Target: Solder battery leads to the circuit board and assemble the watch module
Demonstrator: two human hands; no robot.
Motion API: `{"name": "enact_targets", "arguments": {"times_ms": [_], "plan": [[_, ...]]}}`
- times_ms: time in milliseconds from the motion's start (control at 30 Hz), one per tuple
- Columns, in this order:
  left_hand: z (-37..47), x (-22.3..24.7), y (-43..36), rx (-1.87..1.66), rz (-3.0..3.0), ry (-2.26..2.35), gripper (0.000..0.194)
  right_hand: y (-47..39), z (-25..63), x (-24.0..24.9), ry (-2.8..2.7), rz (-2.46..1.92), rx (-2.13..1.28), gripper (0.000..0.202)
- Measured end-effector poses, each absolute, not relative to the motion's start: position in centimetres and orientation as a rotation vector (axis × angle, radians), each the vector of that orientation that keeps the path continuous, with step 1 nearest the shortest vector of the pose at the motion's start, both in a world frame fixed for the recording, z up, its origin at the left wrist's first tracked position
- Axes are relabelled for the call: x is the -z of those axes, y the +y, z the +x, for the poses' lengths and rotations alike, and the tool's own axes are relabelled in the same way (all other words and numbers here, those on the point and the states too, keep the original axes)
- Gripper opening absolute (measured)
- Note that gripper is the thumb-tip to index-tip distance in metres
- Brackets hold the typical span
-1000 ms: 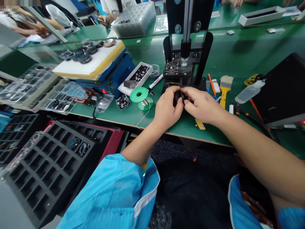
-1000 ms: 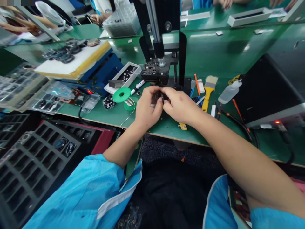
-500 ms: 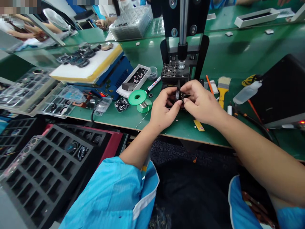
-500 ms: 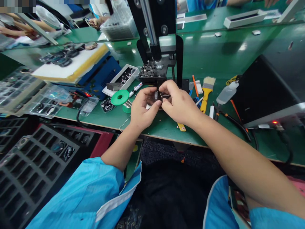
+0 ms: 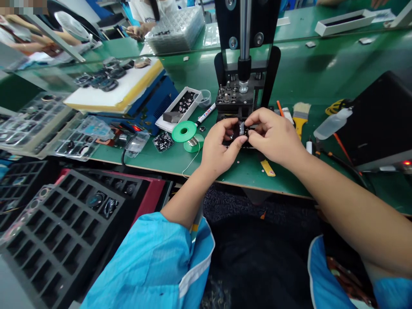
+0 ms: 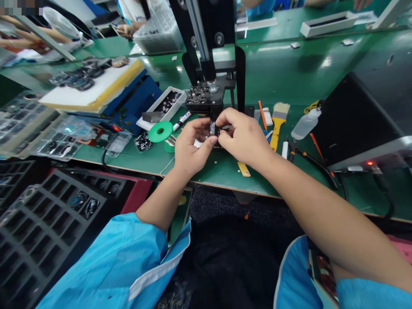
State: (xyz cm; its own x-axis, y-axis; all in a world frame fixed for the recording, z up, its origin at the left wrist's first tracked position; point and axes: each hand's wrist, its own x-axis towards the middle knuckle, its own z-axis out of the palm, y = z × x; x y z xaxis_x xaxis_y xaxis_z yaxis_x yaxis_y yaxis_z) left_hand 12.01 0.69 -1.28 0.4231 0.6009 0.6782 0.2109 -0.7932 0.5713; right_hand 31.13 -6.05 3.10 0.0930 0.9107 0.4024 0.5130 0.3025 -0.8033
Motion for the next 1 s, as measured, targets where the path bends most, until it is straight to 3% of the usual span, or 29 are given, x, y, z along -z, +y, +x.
{"name": "enact_targets", "arguments": {"times_ms": [300, 533, 833, 1000], "plan": [[11.9, 0.9, 0.2, -1.274, 2.335, 0.713, 0.047, -6.2, 31.3, -4.2, -1.632, -1.424, -0.411, 0.004], [12.1, 1.0, 0.4, -1.241, 2.222, 0.684, 0.044, -6.1, 31.3, -3.7, -1.649, -1.37, -0.328, 0.01], [12.1, 1.2, 0.8, -1.188, 2.112, 0.634, 0.049, -5.7, 31.0, -3.3, -1.413, -1.387, -0.565, 0.014], [12.1, 1.3, 1.1, -1.14, 2.05, 0.643, 0.054, -5.6, 31.1, -2.9, -1.418, -1.361, -0.445, 0.014]]}}
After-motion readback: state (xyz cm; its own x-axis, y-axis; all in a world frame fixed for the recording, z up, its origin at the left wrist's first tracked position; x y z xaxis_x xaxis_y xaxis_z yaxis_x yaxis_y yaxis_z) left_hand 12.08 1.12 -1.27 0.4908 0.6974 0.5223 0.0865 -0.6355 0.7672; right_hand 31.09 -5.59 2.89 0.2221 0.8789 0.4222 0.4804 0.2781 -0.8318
